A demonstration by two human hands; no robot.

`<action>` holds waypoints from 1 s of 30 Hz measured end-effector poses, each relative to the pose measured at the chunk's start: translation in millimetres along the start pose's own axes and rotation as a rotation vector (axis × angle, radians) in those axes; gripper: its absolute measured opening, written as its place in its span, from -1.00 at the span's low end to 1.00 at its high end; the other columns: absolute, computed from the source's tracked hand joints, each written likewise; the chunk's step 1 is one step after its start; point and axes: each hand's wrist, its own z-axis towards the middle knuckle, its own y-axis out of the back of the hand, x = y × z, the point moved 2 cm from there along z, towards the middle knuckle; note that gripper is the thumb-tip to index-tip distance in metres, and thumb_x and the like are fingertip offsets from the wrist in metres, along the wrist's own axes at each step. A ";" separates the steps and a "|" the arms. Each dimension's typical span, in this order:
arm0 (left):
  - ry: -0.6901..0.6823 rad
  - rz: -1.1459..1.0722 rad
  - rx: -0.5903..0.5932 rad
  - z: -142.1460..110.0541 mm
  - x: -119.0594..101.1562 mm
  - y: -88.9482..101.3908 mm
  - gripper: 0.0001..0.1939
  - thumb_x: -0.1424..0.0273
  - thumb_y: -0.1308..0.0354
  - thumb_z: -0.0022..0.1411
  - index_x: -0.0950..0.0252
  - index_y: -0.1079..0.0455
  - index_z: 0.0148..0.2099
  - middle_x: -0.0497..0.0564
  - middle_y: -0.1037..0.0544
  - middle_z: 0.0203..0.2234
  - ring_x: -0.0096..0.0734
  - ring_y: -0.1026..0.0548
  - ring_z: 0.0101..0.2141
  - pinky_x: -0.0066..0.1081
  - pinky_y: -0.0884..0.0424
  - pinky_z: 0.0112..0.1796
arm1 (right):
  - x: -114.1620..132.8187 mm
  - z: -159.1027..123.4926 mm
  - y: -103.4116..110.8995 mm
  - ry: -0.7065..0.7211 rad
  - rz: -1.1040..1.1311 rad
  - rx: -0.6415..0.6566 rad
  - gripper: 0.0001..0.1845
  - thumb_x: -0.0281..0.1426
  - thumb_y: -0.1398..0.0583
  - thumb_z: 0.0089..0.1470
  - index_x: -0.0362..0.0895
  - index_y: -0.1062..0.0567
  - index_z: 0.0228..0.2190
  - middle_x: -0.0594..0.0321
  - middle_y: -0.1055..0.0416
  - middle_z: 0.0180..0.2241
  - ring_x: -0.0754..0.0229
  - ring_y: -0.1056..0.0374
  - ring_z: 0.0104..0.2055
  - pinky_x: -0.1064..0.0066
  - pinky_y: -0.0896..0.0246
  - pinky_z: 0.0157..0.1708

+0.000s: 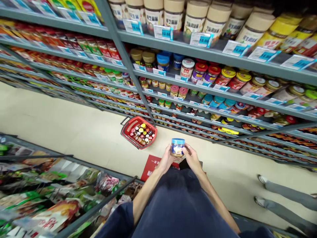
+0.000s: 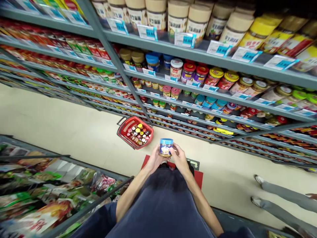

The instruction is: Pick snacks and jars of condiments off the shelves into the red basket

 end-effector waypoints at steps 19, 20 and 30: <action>0.037 0.113 0.055 -5.7 -28.0 12.7 -0.36 -0.08 -0.10 0.42 0.47 -0.50 0.08 0.26 -0.68 -0.21 -0.25 -0.61 -0.33 -0.32 -0.53 -0.27 | 8.5 -4.3 -30.1 0.097 -0.006 -0.092 -0.38 0.02 -0.29 0.22 -0.08 -0.55 0.16 0.07 -0.58 0.10 0.03 -0.51 0.10 0.23 -0.46 0.09; 0.038 0.122 0.072 -4.6 -28.1 9.4 -0.37 -0.07 -0.09 0.43 0.46 -0.51 0.08 0.26 -0.68 -0.20 -0.26 -0.61 -0.33 -0.32 -0.54 -0.26 | 9.2 -5.4 -27.9 0.106 0.000 -0.105 -0.39 0.02 -0.29 0.22 -0.08 -0.56 0.15 0.07 -0.57 0.10 0.04 -0.51 0.10 0.24 -0.46 0.09; 0.121 0.155 0.193 9.4 -23.9 -12.1 -0.41 -0.08 -0.13 0.41 0.41 -0.54 0.02 0.22 -0.69 -0.24 -0.26 -0.62 -0.33 -0.30 -0.54 -0.22 | 17.8 -13.9 -8.7 0.143 0.013 -0.275 -0.35 0.08 -0.33 0.13 -0.10 -0.58 0.08 0.08 -0.62 0.02 0.03 -0.54 0.03 0.24 -0.49 0.02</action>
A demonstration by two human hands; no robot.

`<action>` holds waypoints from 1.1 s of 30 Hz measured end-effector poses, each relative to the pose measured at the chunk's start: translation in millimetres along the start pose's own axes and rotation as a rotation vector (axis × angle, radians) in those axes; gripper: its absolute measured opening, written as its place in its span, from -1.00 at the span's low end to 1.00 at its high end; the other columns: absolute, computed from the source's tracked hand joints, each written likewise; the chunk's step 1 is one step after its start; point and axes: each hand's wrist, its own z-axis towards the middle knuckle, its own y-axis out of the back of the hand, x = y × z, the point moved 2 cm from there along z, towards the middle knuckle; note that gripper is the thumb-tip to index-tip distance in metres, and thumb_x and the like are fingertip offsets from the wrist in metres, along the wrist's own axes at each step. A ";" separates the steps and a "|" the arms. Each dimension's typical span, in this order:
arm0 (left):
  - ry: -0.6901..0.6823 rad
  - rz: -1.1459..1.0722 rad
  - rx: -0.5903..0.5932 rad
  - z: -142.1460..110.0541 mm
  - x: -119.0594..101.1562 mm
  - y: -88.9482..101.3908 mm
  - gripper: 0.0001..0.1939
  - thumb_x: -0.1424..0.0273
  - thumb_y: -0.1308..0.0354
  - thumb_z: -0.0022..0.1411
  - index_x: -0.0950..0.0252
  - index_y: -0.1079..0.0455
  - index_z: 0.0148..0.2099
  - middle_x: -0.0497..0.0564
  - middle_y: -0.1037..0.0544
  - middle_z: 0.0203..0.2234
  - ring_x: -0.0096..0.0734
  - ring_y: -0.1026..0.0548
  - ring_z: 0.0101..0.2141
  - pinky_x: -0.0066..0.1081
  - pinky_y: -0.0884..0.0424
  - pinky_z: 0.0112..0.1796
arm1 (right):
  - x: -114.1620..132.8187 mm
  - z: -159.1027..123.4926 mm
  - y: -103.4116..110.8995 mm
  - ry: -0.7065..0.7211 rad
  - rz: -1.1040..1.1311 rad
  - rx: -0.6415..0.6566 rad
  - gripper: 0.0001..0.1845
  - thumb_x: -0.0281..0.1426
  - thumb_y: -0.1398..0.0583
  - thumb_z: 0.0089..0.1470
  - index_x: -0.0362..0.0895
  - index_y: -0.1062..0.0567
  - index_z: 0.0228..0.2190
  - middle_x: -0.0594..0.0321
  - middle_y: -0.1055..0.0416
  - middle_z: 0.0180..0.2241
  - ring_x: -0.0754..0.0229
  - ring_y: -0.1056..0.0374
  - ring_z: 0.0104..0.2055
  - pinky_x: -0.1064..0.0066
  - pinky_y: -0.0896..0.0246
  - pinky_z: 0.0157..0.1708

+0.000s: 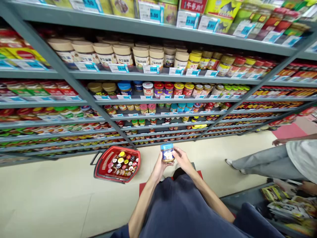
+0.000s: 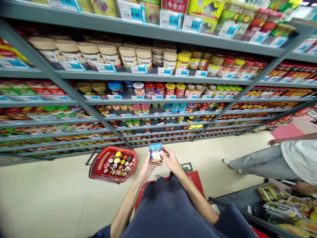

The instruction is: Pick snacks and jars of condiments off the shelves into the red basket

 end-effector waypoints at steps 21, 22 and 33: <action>0.054 0.120 0.232 23.1 13.4 -48.3 -0.23 -0.23 -0.11 0.32 0.42 -0.53 0.10 0.27 -0.68 -0.16 -0.20 -0.62 -0.28 -0.25 -0.52 -0.16 | 24.2 -18.4 50.4 0.090 0.007 -0.186 -0.41 0.09 -0.32 0.16 -0.08 -0.63 0.01 0.04 -0.62 0.00 -0.05 -0.53 0.02 0.16 -0.49 0.04; 0.061 0.110 0.223 23.5 16.3 -47.0 -0.23 -0.23 -0.12 0.31 0.42 -0.53 0.09 0.27 -0.68 -0.18 -0.20 -0.61 -0.29 -0.25 -0.52 -0.17 | 22.3 -19.1 51.1 0.083 0.002 -0.188 -0.40 0.09 -0.33 0.15 -0.08 -0.63 0.02 0.03 -0.62 0.00 -0.06 -0.54 0.01 0.15 -0.49 0.04; -0.042 0.031 0.134 9.1 15.5 -37.7 -0.23 -0.22 -0.15 0.29 0.43 -0.51 0.08 0.26 -0.69 -0.19 -0.17 -0.63 -0.29 -0.27 -0.51 -0.22 | 17.8 -9.2 40.0 0.047 -0.036 -0.058 -0.35 0.13 -0.32 0.13 -0.09 -0.63 0.03 0.02 -0.61 0.02 -0.08 -0.53 0.00 0.08 -0.45 0.10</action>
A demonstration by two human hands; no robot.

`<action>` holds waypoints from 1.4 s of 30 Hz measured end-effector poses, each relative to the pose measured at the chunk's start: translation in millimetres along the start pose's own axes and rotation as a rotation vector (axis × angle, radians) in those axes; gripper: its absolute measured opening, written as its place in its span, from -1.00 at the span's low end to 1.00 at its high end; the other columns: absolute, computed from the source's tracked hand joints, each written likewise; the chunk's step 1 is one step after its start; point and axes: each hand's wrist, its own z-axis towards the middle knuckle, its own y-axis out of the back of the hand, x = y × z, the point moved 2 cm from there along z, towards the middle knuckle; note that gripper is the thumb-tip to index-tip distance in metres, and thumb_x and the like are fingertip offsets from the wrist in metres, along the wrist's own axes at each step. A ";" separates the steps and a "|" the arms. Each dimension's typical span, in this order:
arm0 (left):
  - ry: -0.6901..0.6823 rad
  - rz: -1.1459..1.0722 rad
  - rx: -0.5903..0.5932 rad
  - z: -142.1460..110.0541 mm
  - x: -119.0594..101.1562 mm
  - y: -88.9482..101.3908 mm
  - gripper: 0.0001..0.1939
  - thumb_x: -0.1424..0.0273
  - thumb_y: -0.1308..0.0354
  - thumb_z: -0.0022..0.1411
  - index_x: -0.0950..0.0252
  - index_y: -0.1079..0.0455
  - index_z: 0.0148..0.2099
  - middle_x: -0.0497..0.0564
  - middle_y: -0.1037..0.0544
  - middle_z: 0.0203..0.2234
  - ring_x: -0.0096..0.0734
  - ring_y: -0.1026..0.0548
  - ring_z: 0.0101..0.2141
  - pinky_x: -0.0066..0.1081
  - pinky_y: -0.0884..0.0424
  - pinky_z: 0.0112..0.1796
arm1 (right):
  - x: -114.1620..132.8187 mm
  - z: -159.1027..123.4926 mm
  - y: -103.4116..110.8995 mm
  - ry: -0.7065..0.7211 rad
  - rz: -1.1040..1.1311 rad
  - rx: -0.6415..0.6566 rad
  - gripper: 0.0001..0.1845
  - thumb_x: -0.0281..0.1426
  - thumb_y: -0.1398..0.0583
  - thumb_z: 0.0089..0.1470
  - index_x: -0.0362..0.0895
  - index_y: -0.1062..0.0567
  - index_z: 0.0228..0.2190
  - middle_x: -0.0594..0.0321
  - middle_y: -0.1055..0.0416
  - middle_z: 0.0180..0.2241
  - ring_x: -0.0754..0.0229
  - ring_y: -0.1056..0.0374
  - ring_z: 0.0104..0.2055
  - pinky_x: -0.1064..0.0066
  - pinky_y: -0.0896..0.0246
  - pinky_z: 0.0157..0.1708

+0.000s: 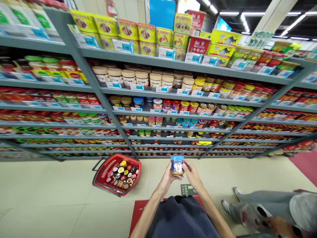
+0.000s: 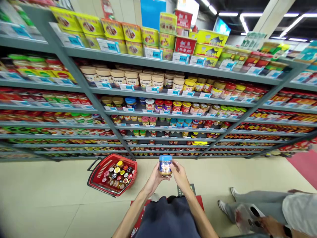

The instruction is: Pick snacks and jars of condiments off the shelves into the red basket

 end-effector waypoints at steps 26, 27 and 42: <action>0.013 0.099 -0.073 -24.7 7.1 -22.2 -0.27 -0.17 -0.06 0.37 0.44 -0.42 0.13 0.28 -0.67 -0.18 -0.19 -0.63 -0.29 -0.29 -0.51 -0.24 | -25.2 -22.7 7.1 -0.032 0.203 -0.015 -0.31 0.11 -0.37 0.09 -0.15 -0.60 0.03 -0.02 -0.62 0.00 -0.09 -0.54 0.05 0.15 -0.49 0.03; 0.004 0.097 -0.061 -26.2 0.2 -16.7 -0.28 -0.16 -0.06 0.39 0.45 -0.42 0.14 0.29 -0.67 -0.16 -0.18 -0.64 -0.27 -0.29 -0.51 -0.23 | -23.4 -19.3 -1.2 -0.026 0.195 -0.016 -0.30 0.12 -0.37 0.07 -0.15 -0.60 0.02 -0.02 -0.63 -0.01 -0.09 -0.55 0.03 0.15 -0.49 0.03; -0.098 0.037 -0.113 -117.2 -141.6 144.1 -0.33 -0.15 -0.26 0.27 0.40 -0.45 0.03 0.24 -0.67 -0.16 -0.18 -0.64 -0.25 -0.29 -0.53 -0.24 | -5.4 -7.2 -230.7 0.010 0.054 0.117 -0.35 0.06 -0.32 0.16 -0.10 -0.53 0.10 -0.01 -0.58 0.06 -0.07 -0.51 0.09 0.09 -0.46 0.11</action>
